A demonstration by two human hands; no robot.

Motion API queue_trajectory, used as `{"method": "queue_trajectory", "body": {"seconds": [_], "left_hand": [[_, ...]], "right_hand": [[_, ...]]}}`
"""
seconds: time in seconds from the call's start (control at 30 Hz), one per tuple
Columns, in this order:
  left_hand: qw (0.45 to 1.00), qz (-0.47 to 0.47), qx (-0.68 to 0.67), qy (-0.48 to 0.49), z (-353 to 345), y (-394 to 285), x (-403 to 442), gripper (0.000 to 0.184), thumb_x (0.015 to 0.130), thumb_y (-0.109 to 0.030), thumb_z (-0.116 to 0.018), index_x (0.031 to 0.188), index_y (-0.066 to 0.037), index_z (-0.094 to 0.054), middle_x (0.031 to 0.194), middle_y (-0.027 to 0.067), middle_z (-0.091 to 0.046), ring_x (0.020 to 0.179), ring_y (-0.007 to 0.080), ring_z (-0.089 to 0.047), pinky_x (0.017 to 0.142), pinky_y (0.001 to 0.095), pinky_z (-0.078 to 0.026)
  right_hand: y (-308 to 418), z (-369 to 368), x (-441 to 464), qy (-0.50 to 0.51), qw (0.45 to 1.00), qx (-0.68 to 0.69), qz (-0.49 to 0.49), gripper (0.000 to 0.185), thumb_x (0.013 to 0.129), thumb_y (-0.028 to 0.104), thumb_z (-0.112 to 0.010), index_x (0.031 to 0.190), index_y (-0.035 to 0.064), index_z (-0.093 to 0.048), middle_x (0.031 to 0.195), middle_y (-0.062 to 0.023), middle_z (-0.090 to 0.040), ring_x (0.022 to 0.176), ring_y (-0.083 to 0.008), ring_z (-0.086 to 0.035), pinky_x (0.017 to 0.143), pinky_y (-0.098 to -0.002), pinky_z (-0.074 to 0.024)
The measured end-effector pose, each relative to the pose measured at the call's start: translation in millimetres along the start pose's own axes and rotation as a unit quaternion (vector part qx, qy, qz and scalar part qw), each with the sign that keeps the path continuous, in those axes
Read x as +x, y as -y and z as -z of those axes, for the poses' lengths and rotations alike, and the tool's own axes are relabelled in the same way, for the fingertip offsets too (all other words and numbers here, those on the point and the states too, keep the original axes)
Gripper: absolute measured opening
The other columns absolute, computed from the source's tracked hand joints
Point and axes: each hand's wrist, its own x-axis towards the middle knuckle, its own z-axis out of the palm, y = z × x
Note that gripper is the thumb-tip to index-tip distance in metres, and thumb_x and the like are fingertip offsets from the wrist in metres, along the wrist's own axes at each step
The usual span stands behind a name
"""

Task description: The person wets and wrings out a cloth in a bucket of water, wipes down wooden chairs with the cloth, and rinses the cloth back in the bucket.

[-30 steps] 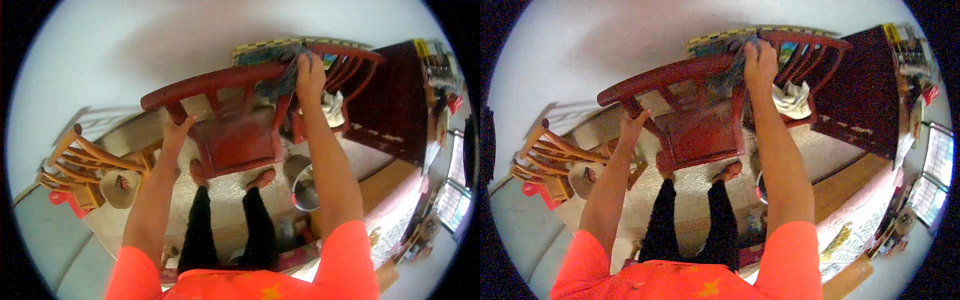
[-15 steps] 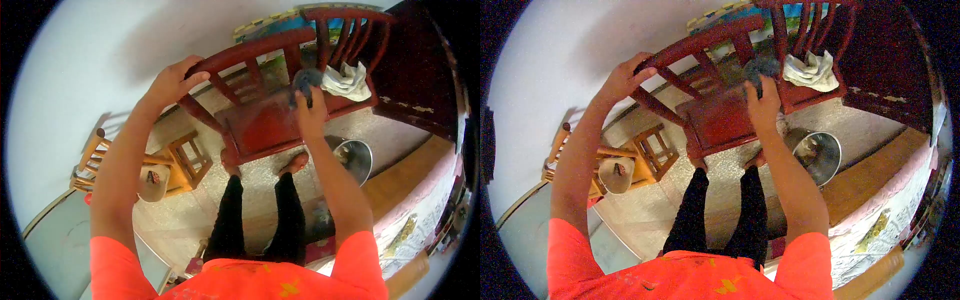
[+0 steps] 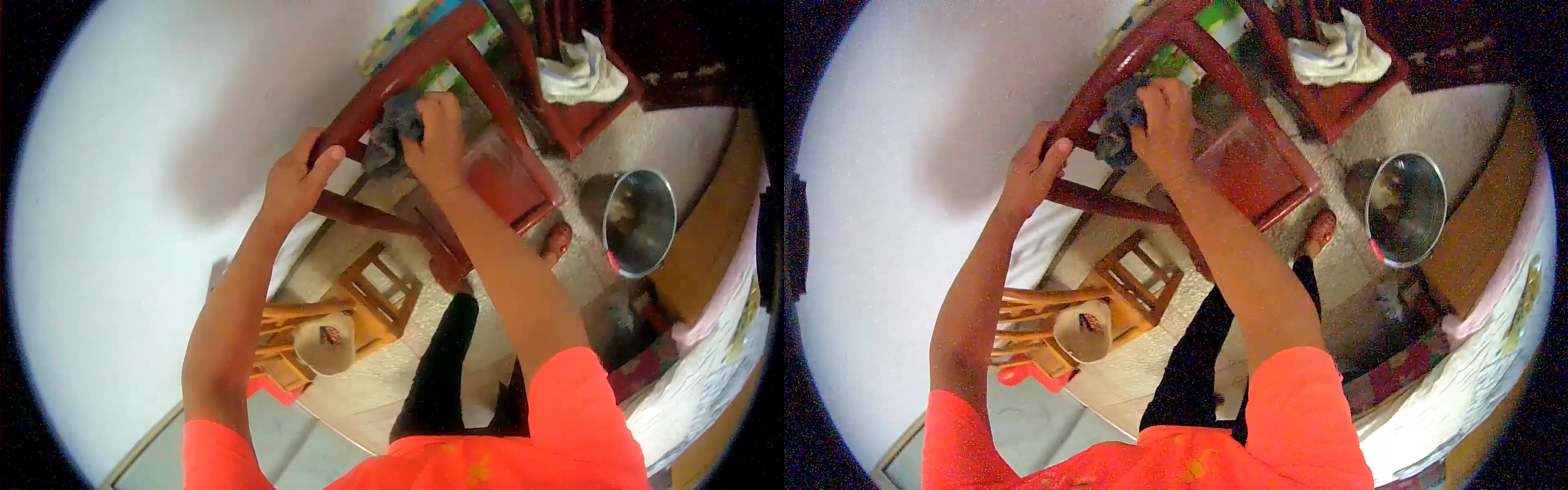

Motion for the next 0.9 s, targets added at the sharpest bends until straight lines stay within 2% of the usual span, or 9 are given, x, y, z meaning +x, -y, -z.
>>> {"method": "queue_trajectory", "body": {"seconds": [0.23, 0.4, 0.53, 0.6, 0.73, 0.8, 0.83, 0.87, 0.9], "left_hand": [[0.998, 0.022, -0.050, 0.017, 3, -9, 2, 0.035, 0.094, -0.036, -0.050, 0.113, -0.007, -0.050, 0.079, 0.0020, -0.053, 0.070, 0.0110, -0.051, 0.066, 0.0279, -0.045], [0.997, 0.048, -0.058, 0.000, 2, -7, 1, 0.041, 0.094, -0.038, -0.050, 0.119, -0.005, -0.048, 0.085, 0.0025, -0.053, 0.073, 0.0103, -0.051, 0.068, 0.0263, -0.045], [0.995, 0.039, -0.092, -0.002, 2, 0, -2, 0.045, 0.094, -0.037, -0.049, 0.123, -0.004, -0.044, 0.083, 0.0021, -0.051, 0.074, 0.0100, -0.050, 0.067, 0.0258, -0.045], [0.996, 0.048, -0.077, -0.002, 2, -3, -1, 0.045, 0.095, -0.037, -0.047, 0.124, -0.003, -0.042, 0.082, 0.0021, -0.051, 0.073, 0.0098, -0.049, 0.068, 0.0255, -0.045], [0.998, 0.034, -0.061, -0.002, 2, 0, -6, 0.045, 0.095, -0.038, -0.046, 0.124, -0.003, -0.043, 0.082, 0.0019, -0.051, 0.073, 0.0099, -0.049, 0.068, 0.0252, -0.044], [0.998, 0.023, -0.050, -0.009, 0, 0, -3, 0.045, 0.095, -0.038, -0.045, 0.123, -0.003, -0.043, 0.081, 0.0018, -0.051, 0.073, 0.0099, -0.049, 0.067, 0.0250, -0.044], [0.998, 0.021, -0.064, -0.011, 0, 0, -2, 0.044, 0.095, -0.038, -0.047, 0.121, -0.003, -0.045, 0.082, 0.0020, -0.051, 0.072, 0.0096, -0.049, 0.067, 0.0248, -0.043], [0.997, 0.020, -0.078, -0.010, 0, 0, -4, 0.044, 0.094, -0.039, -0.050, 0.119, -0.002, -0.046, 0.082, 0.0021, -0.050, 0.071, 0.0094, -0.049, 0.066, 0.0246, -0.043], [0.997, 0.019, -0.076, -0.008, -1, -2, -4, 0.044, 0.094, -0.039, -0.050, 0.119, -0.002, -0.046, 0.082, 0.0021, -0.050, 0.071, 0.0094, -0.049, 0.066, 0.0246, -0.043]], "right_hand": [[-30, 2, -9, 0.027, 1.000, -0.001, 0.005, 0.056, 0.049, 0.002, -0.075, 0.099, 0.0078, -0.053, 0.104, -0.0149, -0.048, 0.102, -0.0372, -0.047, 0.087, -0.0461, -0.0407], [-63, 1, -25, 0.030, 0.998, 0.033, -0.048, 0.060, 0.049, 0.014, -0.082, 0.100, 0.0086, -0.052, 0.104, -0.0152, -0.048, 0.100, -0.0365, -0.049, 0.085, -0.0450, -0.0426], [-73, -3, -36, 0.028, 0.998, 0.046, -0.045, 0.059, 0.051, 0.020, -0.083, 0.099, 0.0071, -0.051, 0.106, -0.0157, -0.048, 0.101, -0.0371, -0.050, 0.088, -0.0446, -0.0426], [-74, -1, -43, 0.052, 0.991, 0.029, -0.124, 0.060, 0.057, 0.021, -0.082, 0.106, 0.0037, -0.052, 0.113, -0.0186, -0.050, 0.108, -0.0394, -0.049, 0.094, -0.0449, -0.0408], [-115, -1, -89, 0.040, 0.983, -0.040, -0.177, 0.062, 0.064, 0.021, -0.078, 0.116, 0.0006, -0.050, 0.122, -0.0225, -0.049, 0.114, -0.0416, -0.046, 0.098, -0.0462, -0.0385], [-146, 6, -111, 0.111, 0.951, -0.061, -0.281, 0.062, 0.070, 0.018, -0.072, 0.123, -0.0011, -0.047, 0.124, -0.0257, -0.048, 0.117, -0.0426, -0.044, 0.100, -0.0469, -0.0358], [-154, 7, -113, 0.048, 0.981, -0.089, -0.168, 0.052, 0.073, 0.014, -0.066, 0.119, 0.0011, -0.047, 0.114, -0.0214, -0.054, 0.106, -0.0403, -0.052, 0.090, -0.0422, -0.0436], [-159, 8, -120, 0.049, 0.980, -0.088, -0.171, 0.052, 0.073, 0.014, -0.066, 0.119, 0.0011, -0.047, 0.114, -0.0214, -0.054, 0.106, -0.0403, -0.052, 0.090, -0.0422, -0.0436], [-168, 11, -124, 0.077, 0.964, -0.113, -0.230, 0.048, 0.074, 0.015, -0.065, 0.117, 0.0007, -0.048, 0.112, -0.0205, -0.055, 0.105, -0.0395, -0.053, 0.089, -0.0417, -0.0441]]}}
